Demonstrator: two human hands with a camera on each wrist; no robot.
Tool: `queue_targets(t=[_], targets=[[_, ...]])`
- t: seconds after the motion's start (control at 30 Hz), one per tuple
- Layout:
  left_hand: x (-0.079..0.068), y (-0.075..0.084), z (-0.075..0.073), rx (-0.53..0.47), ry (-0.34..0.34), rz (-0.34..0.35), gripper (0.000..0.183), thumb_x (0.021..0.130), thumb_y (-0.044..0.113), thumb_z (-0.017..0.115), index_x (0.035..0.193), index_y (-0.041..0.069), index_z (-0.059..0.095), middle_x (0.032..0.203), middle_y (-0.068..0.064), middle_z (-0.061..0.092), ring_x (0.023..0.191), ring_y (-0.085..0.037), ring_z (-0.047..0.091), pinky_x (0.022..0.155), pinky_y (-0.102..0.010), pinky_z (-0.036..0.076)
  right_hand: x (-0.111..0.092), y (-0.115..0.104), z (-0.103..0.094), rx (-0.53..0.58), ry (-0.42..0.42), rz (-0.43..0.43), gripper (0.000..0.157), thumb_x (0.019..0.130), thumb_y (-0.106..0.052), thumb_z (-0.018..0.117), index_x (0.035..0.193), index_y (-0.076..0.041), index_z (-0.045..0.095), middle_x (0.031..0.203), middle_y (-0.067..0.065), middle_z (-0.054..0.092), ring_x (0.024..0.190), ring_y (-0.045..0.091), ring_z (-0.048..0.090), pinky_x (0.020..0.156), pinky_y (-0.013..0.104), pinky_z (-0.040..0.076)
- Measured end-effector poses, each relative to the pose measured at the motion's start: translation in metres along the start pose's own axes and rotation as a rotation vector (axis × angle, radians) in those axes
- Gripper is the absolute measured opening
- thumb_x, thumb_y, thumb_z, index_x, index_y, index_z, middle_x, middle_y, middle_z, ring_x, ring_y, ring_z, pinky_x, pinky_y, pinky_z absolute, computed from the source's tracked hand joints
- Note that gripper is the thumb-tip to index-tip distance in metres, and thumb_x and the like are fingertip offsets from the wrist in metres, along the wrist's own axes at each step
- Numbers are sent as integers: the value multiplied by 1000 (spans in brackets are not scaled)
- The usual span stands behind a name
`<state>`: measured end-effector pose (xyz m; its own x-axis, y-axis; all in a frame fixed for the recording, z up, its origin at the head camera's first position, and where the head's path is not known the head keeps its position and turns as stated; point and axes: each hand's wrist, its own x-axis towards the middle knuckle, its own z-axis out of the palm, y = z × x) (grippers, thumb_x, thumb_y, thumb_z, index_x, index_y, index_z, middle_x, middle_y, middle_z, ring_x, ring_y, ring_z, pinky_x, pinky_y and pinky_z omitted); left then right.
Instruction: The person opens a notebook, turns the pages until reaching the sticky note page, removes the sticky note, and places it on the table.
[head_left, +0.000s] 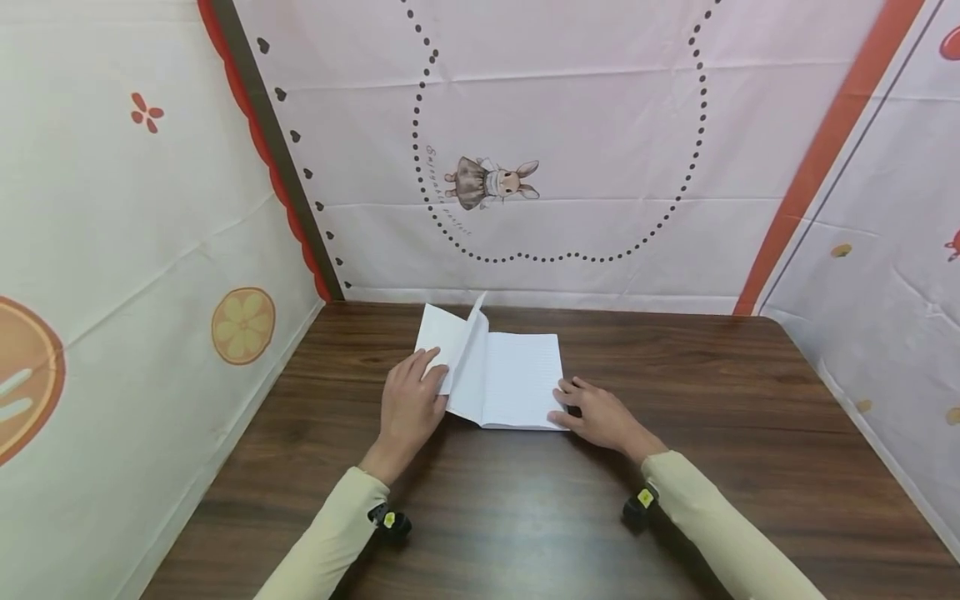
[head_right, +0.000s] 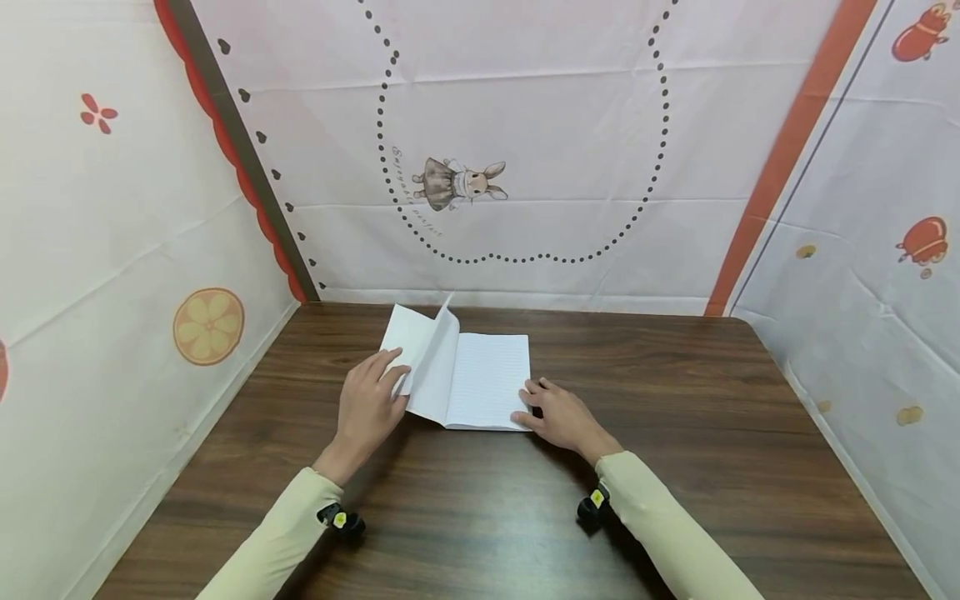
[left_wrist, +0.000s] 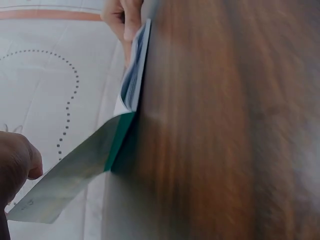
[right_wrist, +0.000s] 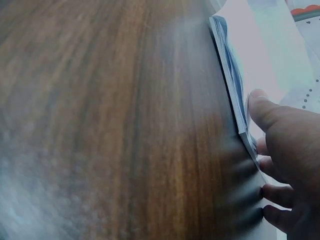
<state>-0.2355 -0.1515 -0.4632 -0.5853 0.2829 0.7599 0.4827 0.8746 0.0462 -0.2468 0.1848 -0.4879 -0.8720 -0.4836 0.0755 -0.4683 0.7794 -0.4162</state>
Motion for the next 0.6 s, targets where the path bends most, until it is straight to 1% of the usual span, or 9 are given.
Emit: queue_targets(t=[0.1,0.2,0.3,0.37,0.5,0.6], targets=[[-7,-5,0,2,-18,-17,33,65,-5,78,96,4,75,123,-16,70,119,-40,63,93,-55,52,-1,1,1,-6,1,-1,63,101,-47,62,144,-2,57,153,20,49,145,44,40,112,62,38],[-14,-9,2,11,-63,-42,30,66,-3,78,95,4,75,122,-17,70,119,-41,62,91,-56,52,-2,3,2,-8,-1,4,63,101,-47,62,145,-2,56,153,20,48,145,44,39,112,62,38],[-19,-12,4,23,-123,-82,29,67,1,81,94,4,74,122,-19,69,120,-42,61,90,-57,52,-2,4,3,-11,5,4,63,101,-47,62,145,-2,56,153,20,48,145,44,39,112,62,38],[-22,-15,5,36,-163,-114,28,67,4,82,94,4,73,122,-20,68,121,-43,60,91,-57,51,-1,4,3,-13,11,1,63,101,-47,62,144,-2,57,153,20,48,145,44,39,111,62,39],[-28,-19,5,49,-239,-181,26,68,7,81,93,4,72,121,-21,68,121,-43,59,91,-57,51,0,2,2,-6,15,2,63,100,-47,62,144,-2,57,153,20,49,145,44,39,112,62,38],[-31,-21,4,58,-307,-231,26,72,11,79,96,4,71,122,-21,67,120,-43,59,91,-56,51,0,0,3,7,12,2,63,100,-47,62,145,-3,57,153,19,49,146,43,39,112,62,37]])
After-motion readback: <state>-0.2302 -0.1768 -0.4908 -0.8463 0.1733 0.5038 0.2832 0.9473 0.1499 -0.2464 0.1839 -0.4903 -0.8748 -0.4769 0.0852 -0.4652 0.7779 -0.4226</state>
